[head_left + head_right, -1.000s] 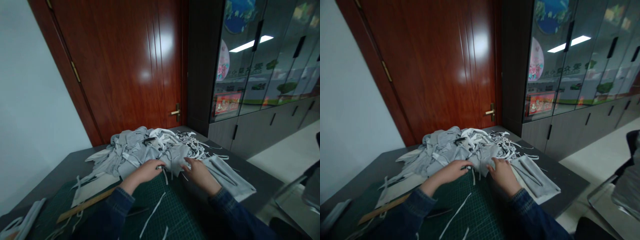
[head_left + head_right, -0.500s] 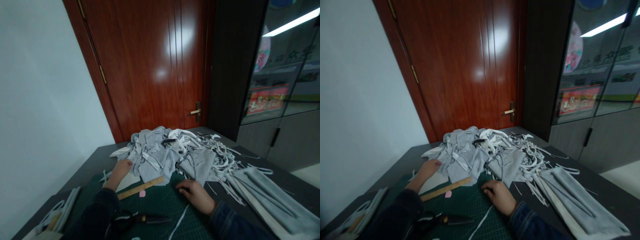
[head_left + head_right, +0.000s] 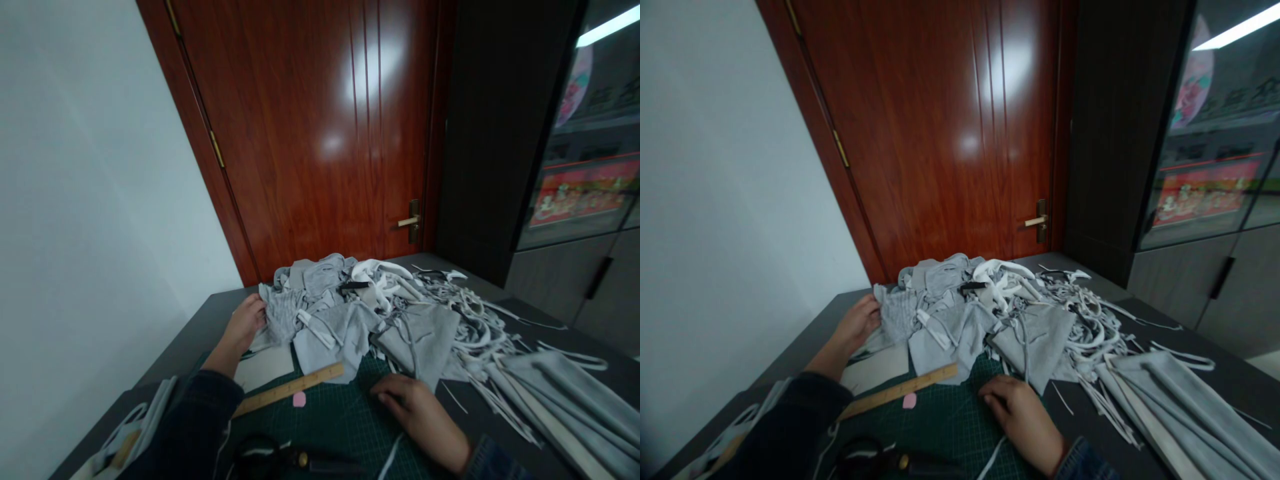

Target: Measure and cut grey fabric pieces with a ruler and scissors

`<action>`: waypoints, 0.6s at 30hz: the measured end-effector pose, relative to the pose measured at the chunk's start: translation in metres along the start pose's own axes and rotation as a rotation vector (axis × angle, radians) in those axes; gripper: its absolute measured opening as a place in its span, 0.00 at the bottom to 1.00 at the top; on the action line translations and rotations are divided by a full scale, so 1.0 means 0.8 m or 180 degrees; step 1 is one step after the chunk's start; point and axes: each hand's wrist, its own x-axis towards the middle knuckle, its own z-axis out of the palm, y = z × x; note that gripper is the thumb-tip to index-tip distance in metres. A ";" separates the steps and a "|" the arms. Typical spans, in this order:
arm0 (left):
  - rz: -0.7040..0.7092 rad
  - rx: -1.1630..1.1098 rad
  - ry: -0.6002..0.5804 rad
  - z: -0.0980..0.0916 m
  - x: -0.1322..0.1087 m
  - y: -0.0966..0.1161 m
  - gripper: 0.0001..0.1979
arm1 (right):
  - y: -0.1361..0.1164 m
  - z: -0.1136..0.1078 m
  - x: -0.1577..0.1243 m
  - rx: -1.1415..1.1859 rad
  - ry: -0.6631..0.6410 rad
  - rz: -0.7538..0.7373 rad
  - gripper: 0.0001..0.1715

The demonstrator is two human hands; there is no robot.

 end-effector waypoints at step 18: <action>-0.0216 -0.1404 -0.0950 0.114 -0.110 0.044 0.13 | -0.050 0.036 0.076 0.1994 0.0238 0.0266 0.41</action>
